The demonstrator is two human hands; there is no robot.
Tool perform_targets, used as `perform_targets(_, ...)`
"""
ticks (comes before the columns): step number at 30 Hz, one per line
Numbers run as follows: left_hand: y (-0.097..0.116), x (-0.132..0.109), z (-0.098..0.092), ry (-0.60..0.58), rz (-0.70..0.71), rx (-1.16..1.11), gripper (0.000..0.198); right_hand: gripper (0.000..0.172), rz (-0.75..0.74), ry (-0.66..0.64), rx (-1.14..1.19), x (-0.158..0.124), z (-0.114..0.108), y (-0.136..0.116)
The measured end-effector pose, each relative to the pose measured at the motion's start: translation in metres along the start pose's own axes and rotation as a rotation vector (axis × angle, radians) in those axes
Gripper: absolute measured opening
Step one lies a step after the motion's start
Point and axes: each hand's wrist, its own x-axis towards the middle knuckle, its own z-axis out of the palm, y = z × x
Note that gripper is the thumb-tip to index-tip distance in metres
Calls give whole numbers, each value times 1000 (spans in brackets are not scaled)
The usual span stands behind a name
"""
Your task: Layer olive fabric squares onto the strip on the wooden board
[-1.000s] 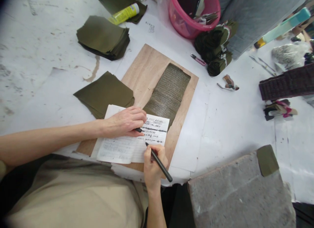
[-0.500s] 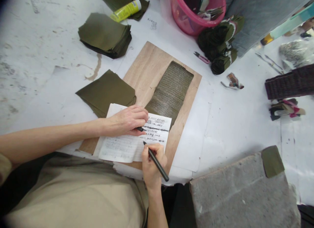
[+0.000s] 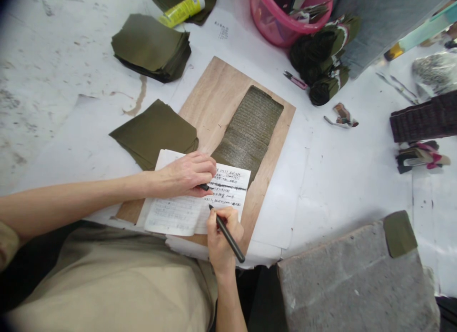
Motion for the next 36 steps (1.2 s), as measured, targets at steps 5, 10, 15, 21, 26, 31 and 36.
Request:
perform_targets(5,0,0,-1,-2,-3,-8,30,11,-5,13,33,-1,0,1)
perform_targets(10,0,0,-1,-10,-10,-8,28,12,16,69,29,-1,1,2)
perform_targets(15,0,-1,-1,-21,-6,-7,30,12,17,67,4,-1,1,2)
perform_targets(21,1,0,-1,-15,-11,-21,30,12,20,47,-33,-2,1,4)
perform_targets(26,1,1,-2,11,-13,-49,27,11,29,54,-10,-2,1,3)
perform_targets(31,1,2,-3,-3,-8,-43,29,13,63,102,18,-1,0,-1)
perform_targets(36,1,1,-3,-12,-13,-37,28,14,74,107,20,-1,-1,-1)
